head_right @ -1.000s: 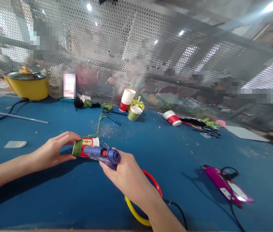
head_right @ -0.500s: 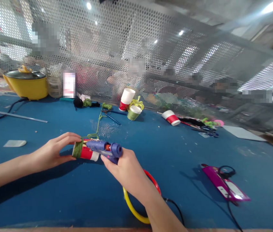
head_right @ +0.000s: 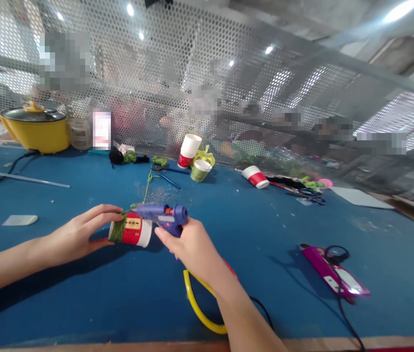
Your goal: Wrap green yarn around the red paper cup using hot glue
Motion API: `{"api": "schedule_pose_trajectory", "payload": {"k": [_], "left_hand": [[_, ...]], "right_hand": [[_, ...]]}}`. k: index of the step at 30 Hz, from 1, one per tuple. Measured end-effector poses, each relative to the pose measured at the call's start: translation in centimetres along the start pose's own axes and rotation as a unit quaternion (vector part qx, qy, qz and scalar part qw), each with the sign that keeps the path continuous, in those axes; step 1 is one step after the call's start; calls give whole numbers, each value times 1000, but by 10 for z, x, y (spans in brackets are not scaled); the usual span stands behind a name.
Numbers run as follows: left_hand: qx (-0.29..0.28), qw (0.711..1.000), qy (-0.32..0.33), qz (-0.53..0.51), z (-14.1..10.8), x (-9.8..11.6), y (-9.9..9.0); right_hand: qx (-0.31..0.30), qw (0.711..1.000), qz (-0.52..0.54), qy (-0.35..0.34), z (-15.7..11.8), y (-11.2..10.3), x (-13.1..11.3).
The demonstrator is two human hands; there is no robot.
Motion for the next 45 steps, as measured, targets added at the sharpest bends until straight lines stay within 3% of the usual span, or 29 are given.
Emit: {"api": "schedule_pose_trajectory", "payload": {"k": [3, 5, 8, 13, 16, 20, 24, 27, 29, 30, 34, 37, 40, 45], "left_hand": [[10, 1000, -19, -9, 1, -4, -1], [13, 999, -27, -16, 2, -7, -1], [15, 999, -24, -16, 2, -8, -1], [22, 1000, 2, 8, 0, -6, 1], [25, 999, 28, 28, -1, -4, 2], [29, 998, 49, 41, -2, -2, 3], [28, 997, 55, 49, -1, 0, 4], [31, 995, 71, 60, -1, 3, 2], [30, 993, 91, 75, -1, 6, 1], [29, 991, 103, 86, -1, 8, 0], [32, 980, 145, 135, -1, 14, -1], [36, 973, 166, 156, -1, 16, -2], [26, 976, 159, 144, -2, 16, -1], [18, 999, 43, 16, 0, 5, 0]], "right_hand": [[10, 996, 90, 12, 9, -12, 10], [81, 992, 100, 7, 19, -27, 21], [181, 983, 9, 40, 34, -48, 46], [160, 974, -95, 127, 60, -52, 89], [161, 967, -129, 152, 67, -52, 98], [190, 949, -202, 149, 66, -55, 84], [174, 954, -233, 67, 59, -39, 42], [94, 975, -200, 10, 56, -7, 7], [-33, 989, -140, -26, 57, 23, -12], [-66, 990, -120, -25, 57, 33, -18], [-136, 991, -5, -1, 64, 58, -23], [-125, 986, 113, -8, 68, 60, -19], [-73, 979, 187, -28, 67, 55, -16], [-15, 963, 249, -107, 63, 43, -18]]}}
Point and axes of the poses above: each hand's wrist, its own z-axis towards the middle knuckle, its own y-axis out of the palm, x = y × z, the point moved 5 cm from there along z, towards the middle knuckle, and after that the axes turned 5 degrees about z, right-handed, at the moved point
